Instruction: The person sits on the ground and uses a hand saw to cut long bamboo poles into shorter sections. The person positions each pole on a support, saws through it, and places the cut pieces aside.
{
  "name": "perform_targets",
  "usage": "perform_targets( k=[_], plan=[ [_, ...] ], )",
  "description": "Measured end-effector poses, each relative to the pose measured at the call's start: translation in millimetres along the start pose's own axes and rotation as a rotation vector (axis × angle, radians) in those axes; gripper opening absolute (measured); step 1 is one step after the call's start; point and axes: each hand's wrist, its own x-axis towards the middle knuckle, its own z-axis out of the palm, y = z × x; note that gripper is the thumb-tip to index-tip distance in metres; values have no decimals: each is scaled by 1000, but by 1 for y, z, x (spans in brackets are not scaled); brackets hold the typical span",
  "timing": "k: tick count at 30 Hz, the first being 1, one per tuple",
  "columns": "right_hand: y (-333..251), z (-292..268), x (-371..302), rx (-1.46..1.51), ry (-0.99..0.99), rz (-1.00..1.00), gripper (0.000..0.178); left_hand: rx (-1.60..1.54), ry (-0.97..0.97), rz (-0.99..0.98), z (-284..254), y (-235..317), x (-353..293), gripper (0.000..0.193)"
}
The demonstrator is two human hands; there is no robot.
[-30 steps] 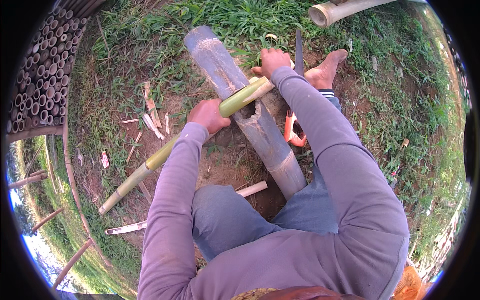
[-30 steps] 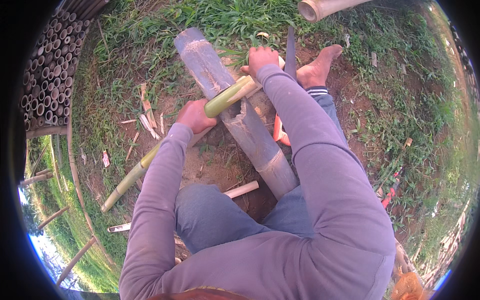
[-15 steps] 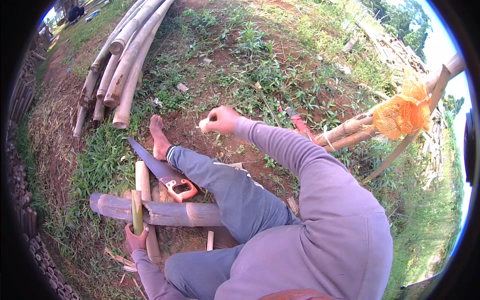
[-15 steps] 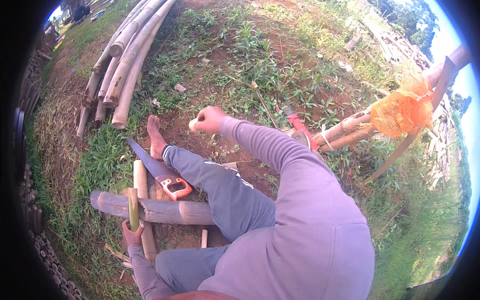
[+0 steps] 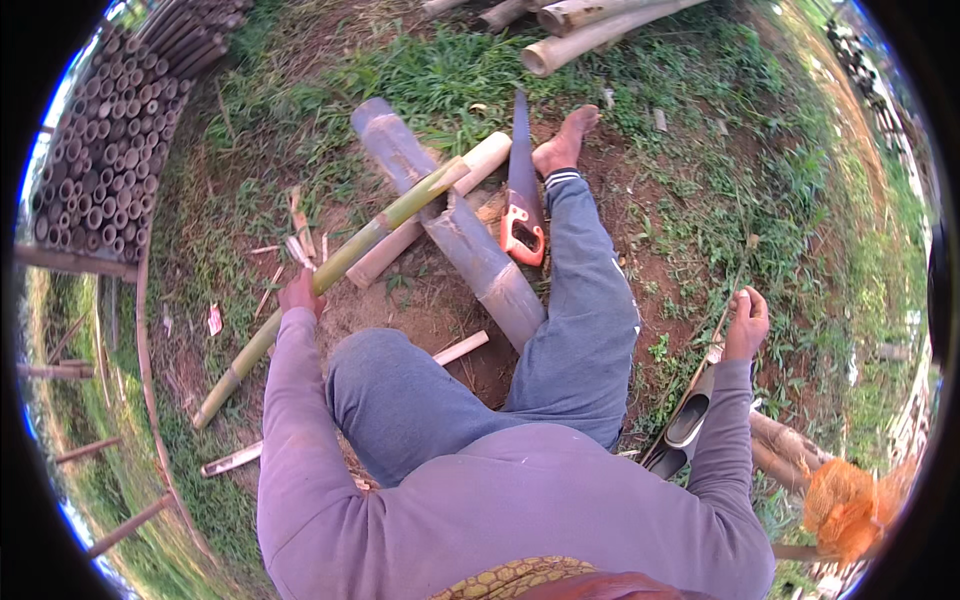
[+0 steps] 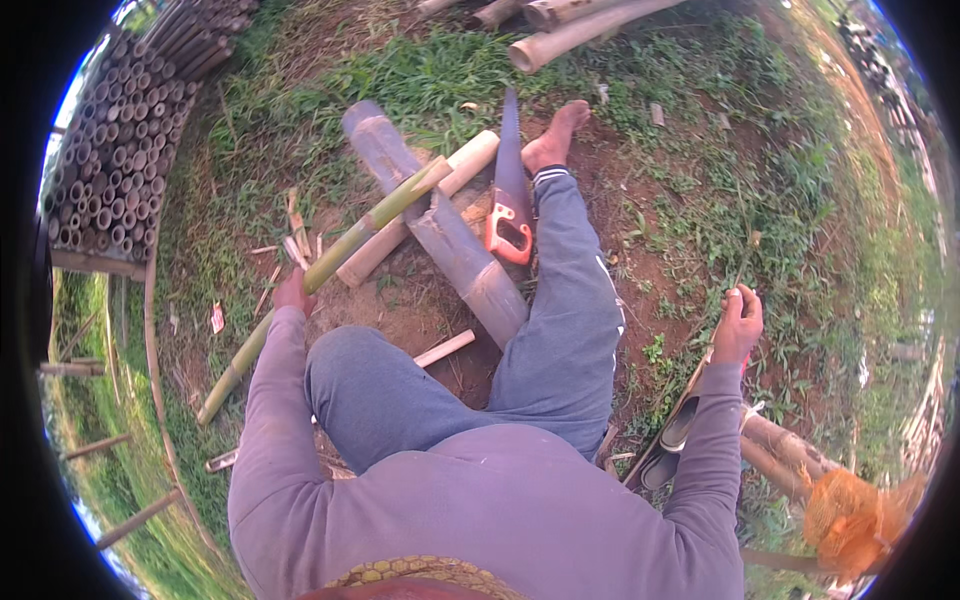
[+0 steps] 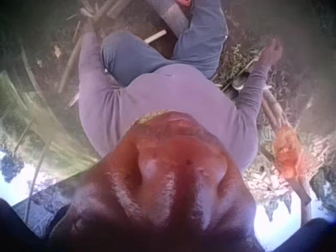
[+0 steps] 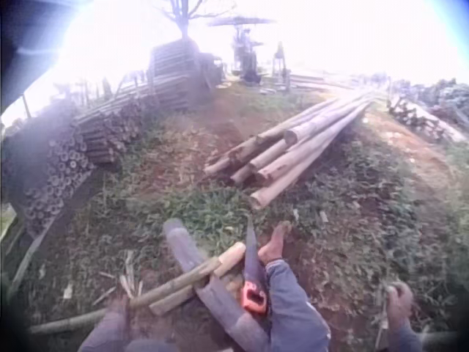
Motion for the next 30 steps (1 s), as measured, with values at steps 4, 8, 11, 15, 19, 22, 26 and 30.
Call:
perform_targets(
  k=[4,8,11,15,19,22,26,30],
  plan=[
    [-105,243,-114,-374,-559,-923,46,-154,59,63,11,-42,-56,65],
    [-155,369,-156,-262,-753,-1107,59,-146,253,182,-13,-15,-119,65],
    [-124,431,-133,-2,-966,-827,59,-126,365,119,-32,-19,-157,50],
    [-108,466,-178,145,-1315,-518,67,-89,439,-66,-20,-47,-245,34],
    [-114,458,-262,-100,-1571,-345,63,-63,447,-274,30,-69,-345,25],
    [-103,463,-332,10,-1817,-409,60,-85,409,-476,64,-76,-434,29],
    [-113,451,-441,203,-2277,-455,56,-90,351,-736,112,-81,-561,39],
    [-147,401,-509,181,-2566,-89,57,-68,180,-1135,165,-83,-686,54]
  ],
)
